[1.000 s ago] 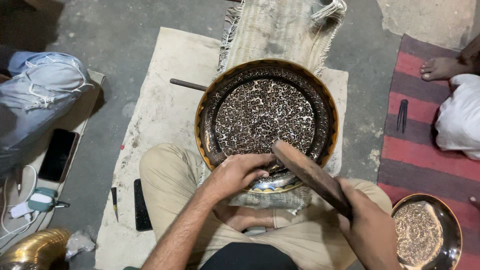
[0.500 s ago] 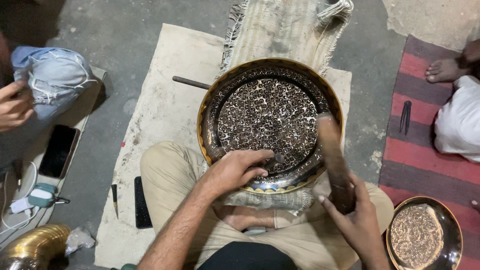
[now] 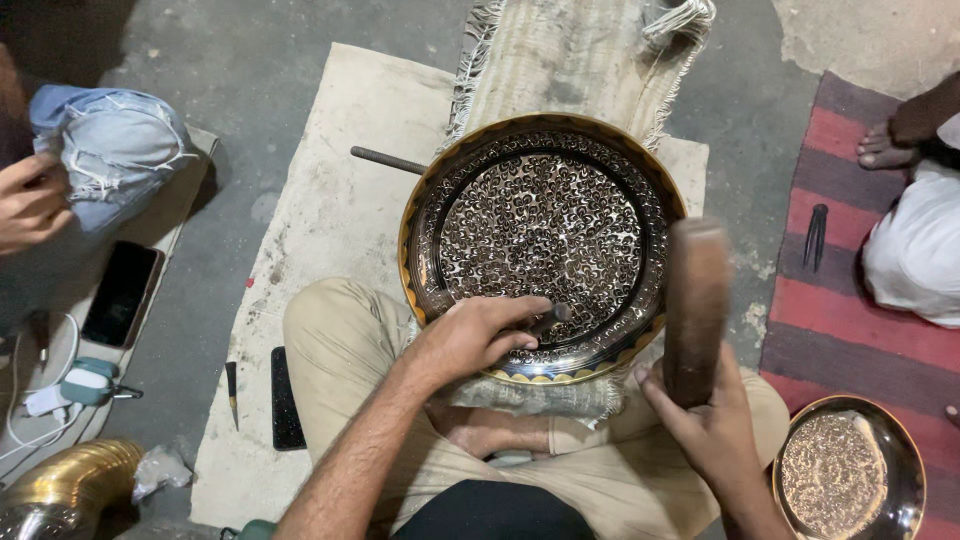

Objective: The person sits cross-legged on the floor and uses a wooden mallet to strike a metal chisel held against a large circular metal plate. The chisel is repositioned repeatedly to create a dense pattern of indentations across the plate's surface.

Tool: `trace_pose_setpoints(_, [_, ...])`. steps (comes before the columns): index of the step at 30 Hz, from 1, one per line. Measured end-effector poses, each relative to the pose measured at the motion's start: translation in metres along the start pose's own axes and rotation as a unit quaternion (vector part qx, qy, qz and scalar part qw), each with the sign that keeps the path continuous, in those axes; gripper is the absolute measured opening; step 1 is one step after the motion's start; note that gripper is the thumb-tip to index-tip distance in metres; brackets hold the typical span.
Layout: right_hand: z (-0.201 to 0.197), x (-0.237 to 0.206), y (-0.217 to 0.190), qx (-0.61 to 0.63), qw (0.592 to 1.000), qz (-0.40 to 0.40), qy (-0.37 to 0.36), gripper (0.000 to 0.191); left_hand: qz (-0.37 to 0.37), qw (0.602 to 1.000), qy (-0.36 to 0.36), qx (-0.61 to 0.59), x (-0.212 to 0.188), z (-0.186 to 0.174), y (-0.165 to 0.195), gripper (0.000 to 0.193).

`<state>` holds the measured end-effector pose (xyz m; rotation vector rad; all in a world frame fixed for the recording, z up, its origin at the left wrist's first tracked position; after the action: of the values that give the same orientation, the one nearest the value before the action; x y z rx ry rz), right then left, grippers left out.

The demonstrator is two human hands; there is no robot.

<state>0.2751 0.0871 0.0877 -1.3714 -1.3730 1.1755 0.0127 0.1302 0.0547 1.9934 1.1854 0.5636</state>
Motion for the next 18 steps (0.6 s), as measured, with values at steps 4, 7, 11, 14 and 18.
trace_pose_setpoints(4, [0.007,0.0,-0.007,-0.294,0.955,-0.009,-0.035,0.062,0.01,1.0,0.003,0.001,0.0,-0.002,0.003,0.049])
trace_pose_setpoints(7, [0.005,0.0,-0.013,-0.189,0.981,-0.032,-0.014,0.06,-0.023,1.0,-0.011,0.002,0.0,0.001,0.002,0.049])
trace_pose_setpoints(11, [0.003,-0.002,-0.007,-0.239,0.971,-0.02,-0.022,0.065,-0.062,0.997,-0.043,0.007,0.0,0.007,-0.002,0.05])
trace_pose_setpoints(14, [-0.001,-0.005,0.002,-0.294,0.955,0.005,-0.033,0.071,-0.021,1.0,-0.009,0.003,0.002,0.003,0.003,0.05])
trace_pose_setpoints(18, [-0.009,-0.009,0.009,-0.152,0.988,0.005,-0.001,0.066,-0.025,1.0,-0.019,0.005,0.0,0.004,-0.001,0.05])
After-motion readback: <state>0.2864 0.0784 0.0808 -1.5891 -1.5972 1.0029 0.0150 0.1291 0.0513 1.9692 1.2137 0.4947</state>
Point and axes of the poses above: each hand's wrist, its own x-axis towards the middle knuckle, its own z-axis out of the palm, y = z × x, the point moved 8 cm from there along x, towards the middle knuckle, and after that the axes turned 10 degrees about x, right-handed, at the moved point
